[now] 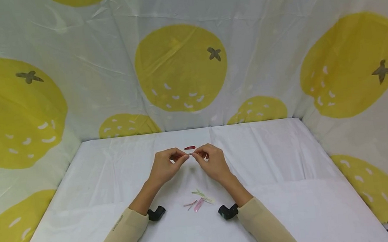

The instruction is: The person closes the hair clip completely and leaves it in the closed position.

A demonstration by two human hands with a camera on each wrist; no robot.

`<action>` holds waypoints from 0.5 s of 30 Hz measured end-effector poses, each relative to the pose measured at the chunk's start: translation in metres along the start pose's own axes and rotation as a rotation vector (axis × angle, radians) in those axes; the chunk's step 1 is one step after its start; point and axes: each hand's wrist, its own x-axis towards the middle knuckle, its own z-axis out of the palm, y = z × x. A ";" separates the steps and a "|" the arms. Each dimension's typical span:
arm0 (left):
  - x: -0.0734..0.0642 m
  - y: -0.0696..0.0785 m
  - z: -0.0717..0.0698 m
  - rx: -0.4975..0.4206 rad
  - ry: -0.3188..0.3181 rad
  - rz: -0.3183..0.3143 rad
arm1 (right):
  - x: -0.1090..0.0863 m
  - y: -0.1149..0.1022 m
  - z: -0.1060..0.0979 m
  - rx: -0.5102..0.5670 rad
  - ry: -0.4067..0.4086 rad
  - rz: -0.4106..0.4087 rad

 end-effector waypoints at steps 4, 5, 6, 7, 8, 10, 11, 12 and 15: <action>0.001 -0.005 0.001 0.001 -0.033 -0.012 | 0.000 0.005 0.002 0.009 0.009 -0.027; 0.001 -0.006 0.001 0.003 -0.037 -0.013 | 0.001 0.006 0.002 0.010 0.012 -0.037; 0.002 -0.006 0.001 0.007 -0.040 -0.011 | 0.002 0.007 0.003 0.009 0.013 -0.041; 0.003 -0.007 0.001 0.007 -0.040 -0.008 | 0.003 0.008 0.003 0.010 0.013 -0.044; 0.003 -0.008 0.001 0.009 -0.041 -0.009 | 0.004 0.009 0.004 0.008 0.011 -0.046; 0.005 -0.010 0.001 0.012 -0.044 -0.015 | 0.005 0.011 0.005 0.001 0.005 -0.045; 0.006 -0.010 0.001 0.013 -0.047 -0.018 | 0.006 0.012 0.006 -0.004 0.001 -0.044; 0.007 -0.011 0.001 0.013 -0.051 -0.024 | 0.007 0.013 0.007 -0.009 -0.004 -0.040; 0.009 -0.015 0.001 0.021 -0.060 -0.045 | 0.008 0.017 0.009 -0.024 -0.017 -0.032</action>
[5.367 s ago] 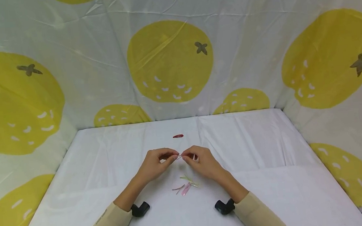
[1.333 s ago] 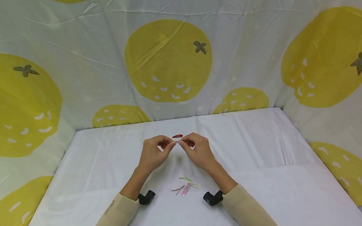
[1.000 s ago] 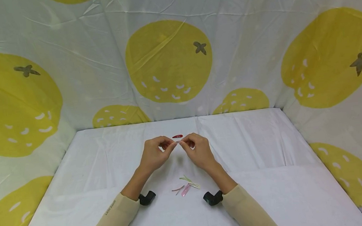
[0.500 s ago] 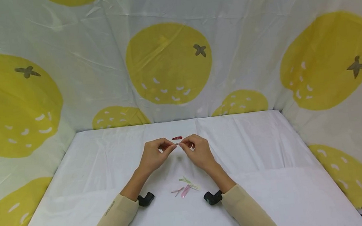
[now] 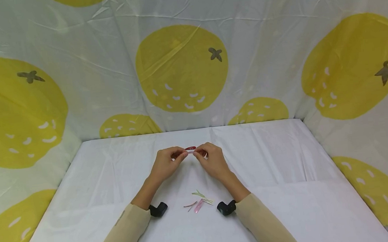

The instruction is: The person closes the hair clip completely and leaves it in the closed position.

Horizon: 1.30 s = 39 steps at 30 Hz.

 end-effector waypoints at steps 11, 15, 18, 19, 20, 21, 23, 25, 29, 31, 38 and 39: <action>0.011 -0.010 0.002 0.008 -0.021 -0.054 | 0.006 0.009 0.006 -0.021 -0.028 0.012; 0.014 -0.014 0.003 0.014 -0.039 -0.085 | 0.008 0.010 0.007 -0.024 -0.044 0.033; 0.015 -0.017 0.003 0.013 -0.042 -0.098 | 0.009 0.011 0.008 -0.024 -0.054 0.051; 0.015 -0.018 0.004 0.013 -0.043 -0.102 | 0.010 0.012 0.008 -0.021 -0.058 0.063; 0.016 -0.019 0.004 0.011 -0.043 -0.104 | 0.011 0.013 0.008 -0.020 -0.062 0.076; 0.016 -0.021 0.005 0.008 -0.044 -0.106 | 0.011 0.013 0.009 -0.019 -0.067 0.091; 0.017 -0.023 0.006 0.009 -0.050 -0.115 | 0.012 0.015 0.010 -0.014 -0.080 0.124; 0.018 -0.026 0.007 0.020 -0.062 -0.126 | 0.013 0.016 0.012 -0.005 -0.093 0.159; 0.019 -0.029 0.008 0.034 -0.075 -0.131 | 0.014 0.022 0.016 0.004 -0.114 0.187; 0.020 -0.031 0.009 0.044 -0.073 -0.129 | 0.014 0.025 0.018 0.000 -0.125 0.193; 0.022 -0.034 0.013 0.084 -0.072 -0.152 | 0.015 0.033 0.023 -0.006 -0.155 0.196; 0.023 -0.034 0.013 0.085 -0.072 -0.157 | 0.015 0.033 0.023 -0.013 -0.158 0.195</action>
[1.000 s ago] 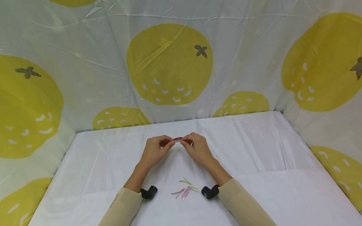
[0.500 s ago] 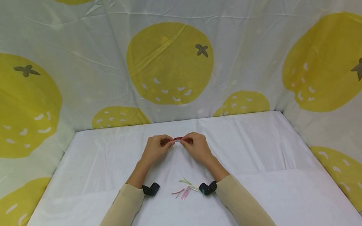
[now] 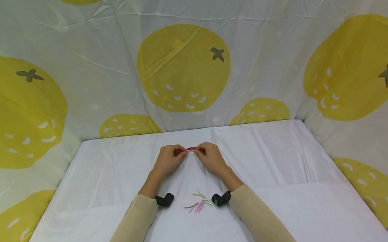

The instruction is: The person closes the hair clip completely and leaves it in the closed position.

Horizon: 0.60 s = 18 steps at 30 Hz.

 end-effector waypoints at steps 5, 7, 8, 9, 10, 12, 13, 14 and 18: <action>0.004 -0.003 0.002 -0.003 -0.014 -0.012 | 0.002 0.003 0.002 -0.043 0.007 -0.004; 0.006 -0.004 0.002 0.001 -0.022 -0.015 | 0.003 0.004 0.002 -0.058 0.007 -0.007; 0.007 -0.004 0.002 0.004 -0.025 -0.017 | 0.004 0.005 0.003 -0.067 0.006 -0.008; 0.008 -0.005 0.003 0.009 -0.027 -0.021 | 0.005 0.006 0.003 -0.076 0.004 -0.010; 0.008 -0.005 0.003 0.014 -0.029 -0.025 | 0.006 0.007 0.003 -0.084 0.000 -0.011; 0.009 -0.005 0.003 0.025 -0.032 -0.025 | 0.007 0.008 0.003 -0.099 -0.001 -0.010; 0.009 -0.004 0.003 0.034 -0.031 -0.023 | 0.008 0.008 0.004 -0.107 0.002 -0.013; 0.009 -0.004 0.003 0.041 -0.032 -0.024 | 0.008 0.009 0.004 -0.112 0.004 -0.014; 0.011 -0.001 0.004 0.081 -0.025 -0.018 | 0.009 0.008 0.003 -0.124 0.017 -0.017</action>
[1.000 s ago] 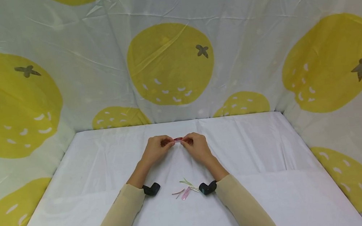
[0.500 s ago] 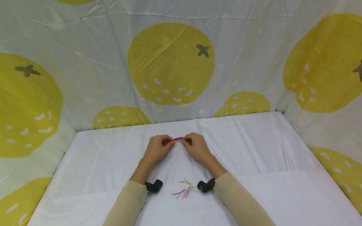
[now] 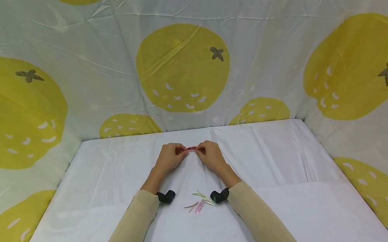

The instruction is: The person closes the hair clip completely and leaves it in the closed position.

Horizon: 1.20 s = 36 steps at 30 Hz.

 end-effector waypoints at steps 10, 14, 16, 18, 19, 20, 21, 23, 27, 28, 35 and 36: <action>0.002 0.003 0.003 0.068 0.009 -0.029 | 0.001 -0.001 -0.001 -0.005 -0.020 0.022; 0.002 0.004 0.004 0.078 0.009 -0.038 | 0.001 0.000 -0.002 -0.002 -0.038 0.030; 0.002 0.004 0.004 0.077 0.008 -0.045 | 0.002 0.000 -0.004 0.008 -0.060 0.044; 0.002 0.005 0.004 0.070 0.008 -0.051 | 0.003 0.002 -0.005 0.014 -0.082 0.053; 0.002 0.005 0.004 0.067 0.008 -0.052 | 0.003 0.002 -0.005 0.018 -0.092 0.060; 0.002 0.005 0.003 0.064 0.007 -0.054 | 0.004 0.003 -0.006 0.021 -0.099 0.064; 0.002 0.006 0.003 0.062 0.006 -0.057 | 0.004 0.003 -0.006 0.029 -0.103 0.068; 0.002 0.006 0.002 0.053 0.004 -0.058 | 0.003 0.004 -0.007 0.041 -0.106 0.073; 0.001 0.007 0.002 0.034 -0.011 -0.064 | 0.001 0.003 -0.009 0.068 -0.095 0.076; 0.001 0.007 0.001 0.030 -0.014 -0.065 | 0.001 0.003 -0.009 0.073 -0.092 0.076; 0.000 0.007 -0.001 0.030 -0.010 -0.062 | 0.003 0.003 -0.007 0.060 -0.078 0.078; 0.000 0.008 -0.001 0.030 -0.008 -0.062 | 0.004 0.003 -0.007 0.058 -0.078 0.084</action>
